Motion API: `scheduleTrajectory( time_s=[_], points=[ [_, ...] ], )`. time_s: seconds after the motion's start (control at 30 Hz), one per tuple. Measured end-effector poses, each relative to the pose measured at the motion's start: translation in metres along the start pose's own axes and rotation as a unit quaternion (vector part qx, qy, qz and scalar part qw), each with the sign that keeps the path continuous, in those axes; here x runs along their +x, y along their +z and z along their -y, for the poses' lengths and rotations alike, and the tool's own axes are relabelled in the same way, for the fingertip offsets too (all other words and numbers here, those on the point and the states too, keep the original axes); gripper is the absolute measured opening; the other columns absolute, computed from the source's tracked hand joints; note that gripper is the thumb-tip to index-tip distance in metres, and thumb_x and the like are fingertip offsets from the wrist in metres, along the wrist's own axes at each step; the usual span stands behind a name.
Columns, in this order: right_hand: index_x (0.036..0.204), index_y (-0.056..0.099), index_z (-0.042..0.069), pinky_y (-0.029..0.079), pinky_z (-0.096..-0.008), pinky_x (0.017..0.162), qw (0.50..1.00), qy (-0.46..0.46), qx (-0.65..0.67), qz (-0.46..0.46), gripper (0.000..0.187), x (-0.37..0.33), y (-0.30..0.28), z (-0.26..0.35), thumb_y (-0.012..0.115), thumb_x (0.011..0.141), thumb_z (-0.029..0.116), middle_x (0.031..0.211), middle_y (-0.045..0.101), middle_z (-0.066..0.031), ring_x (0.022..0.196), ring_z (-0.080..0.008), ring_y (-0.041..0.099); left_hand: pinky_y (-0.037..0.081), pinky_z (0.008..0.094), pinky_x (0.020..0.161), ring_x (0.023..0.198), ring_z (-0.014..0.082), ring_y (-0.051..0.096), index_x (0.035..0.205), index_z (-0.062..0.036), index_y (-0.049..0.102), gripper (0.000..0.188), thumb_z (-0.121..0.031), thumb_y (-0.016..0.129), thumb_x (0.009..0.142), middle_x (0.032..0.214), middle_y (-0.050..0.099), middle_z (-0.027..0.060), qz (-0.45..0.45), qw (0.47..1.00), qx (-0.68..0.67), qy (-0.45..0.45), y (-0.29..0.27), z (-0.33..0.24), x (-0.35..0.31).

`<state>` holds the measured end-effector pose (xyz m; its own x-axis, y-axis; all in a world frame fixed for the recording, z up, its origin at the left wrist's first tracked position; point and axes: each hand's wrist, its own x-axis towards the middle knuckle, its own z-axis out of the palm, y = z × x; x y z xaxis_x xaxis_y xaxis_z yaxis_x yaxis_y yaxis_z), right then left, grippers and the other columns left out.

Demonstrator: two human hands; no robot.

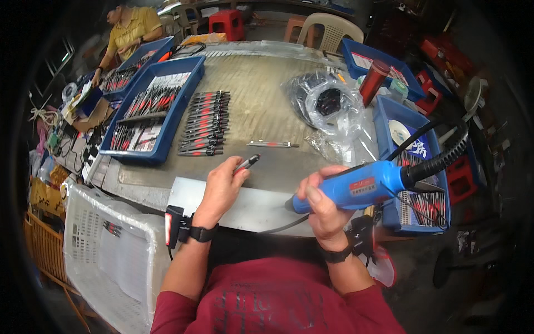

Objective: The person assembles pens by inserting small components into pen barrels using a blue handheld tool. They repeatedly pick up pen barrels from the table, insert parts, and place the assembled pens into a white basket. The process is repeated for multiple pens throughout the clip.

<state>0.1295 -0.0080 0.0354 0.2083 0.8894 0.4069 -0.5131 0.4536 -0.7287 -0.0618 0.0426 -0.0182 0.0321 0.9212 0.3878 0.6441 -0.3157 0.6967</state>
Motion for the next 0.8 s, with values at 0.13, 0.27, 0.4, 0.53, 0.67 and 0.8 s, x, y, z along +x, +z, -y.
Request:
scheduleTrajectory(
  time_s=[0.13,0.27,0.4,0.53,0.67,0.8],
  points=[
    [0.105,0.043,0.005,0.045,-0.0344,0.060,1.000,0.022,0.011,-0.015,0.039,-0.004,-0.011,0.003,0.063,0.071,0.003,0.076,0.052,-0.0085,0.063,-0.0208,0.054,0.045,0.0444,0.063,0.072,0.0370,0.057,0.097,-0.0069,0.052,0.019,-0.016,0.059,0.081,0.079,0.058,0.0158,0.101,0.983,0.134,0.077,0.026,0.003,0.022],
    [0.106,0.043,0.006,0.044,-0.0347,0.060,0.999,0.028,0.018,-0.028,0.040,-0.006,-0.018,0.004,0.063,0.071,0.004,0.076,0.052,-0.0085,0.064,-0.0209,0.053,0.046,0.0458,0.059,0.071,0.0344,0.058,0.095,-0.0060,0.051,0.017,-0.015,0.057,0.082,0.077,0.057,0.0140,0.124,0.962,0.185,0.156,0.054,0.012,0.038],
    [0.106,0.042,0.006,0.044,-0.0347,0.060,0.999,0.034,0.027,-0.033,0.041,-0.005,-0.021,0.006,0.063,0.071,0.006,0.076,0.051,-0.0088,0.064,-0.0210,0.053,0.046,0.0392,0.066,0.077,0.0284,0.055,0.088,-0.0034,0.055,0.012,-0.011,0.056,0.079,0.080,0.056,0.0103,0.043,0.947,0.186,0.258,0.073,0.023,0.049],
    [0.106,0.042,0.006,0.044,-0.0347,0.061,0.998,0.046,0.030,-0.031,0.041,-0.005,-0.022,0.006,0.063,0.070,0.006,0.077,0.051,-0.0090,0.064,-0.0208,0.052,0.044,0.0366,0.069,0.080,0.0266,0.052,0.083,-0.0038,0.055,0.009,-0.007,0.054,0.075,0.081,0.054,0.0089,0.040,0.932,0.236,0.271,0.085,0.028,0.053],
    [0.106,0.042,0.006,0.044,-0.0350,0.061,0.998,0.048,0.025,-0.027,0.041,-0.004,-0.024,0.005,0.062,0.070,0.005,0.077,0.050,-0.0089,0.064,-0.0210,0.051,0.042,0.0381,0.071,0.083,0.0265,0.050,0.083,-0.0050,0.055,0.010,-0.007,0.052,0.074,0.082,0.052,0.0084,0.079,0.931,0.250,0.255,0.089,0.028,0.057],
    [0.106,0.042,0.006,0.043,-0.0357,0.061,0.998,0.034,0.044,-0.015,0.039,-0.002,-0.026,0.000,0.058,0.071,0.001,0.076,0.050,-0.0085,0.064,-0.0214,0.051,0.041,0.0334,0.071,0.084,0.0219,0.050,0.083,-0.0075,0.056,0.010,-0.010,0.051,0.074,0.083,0.052,0.0062,0.057,0.920,0.295,0.251,0.081,0.023,0.056]
  ],
)
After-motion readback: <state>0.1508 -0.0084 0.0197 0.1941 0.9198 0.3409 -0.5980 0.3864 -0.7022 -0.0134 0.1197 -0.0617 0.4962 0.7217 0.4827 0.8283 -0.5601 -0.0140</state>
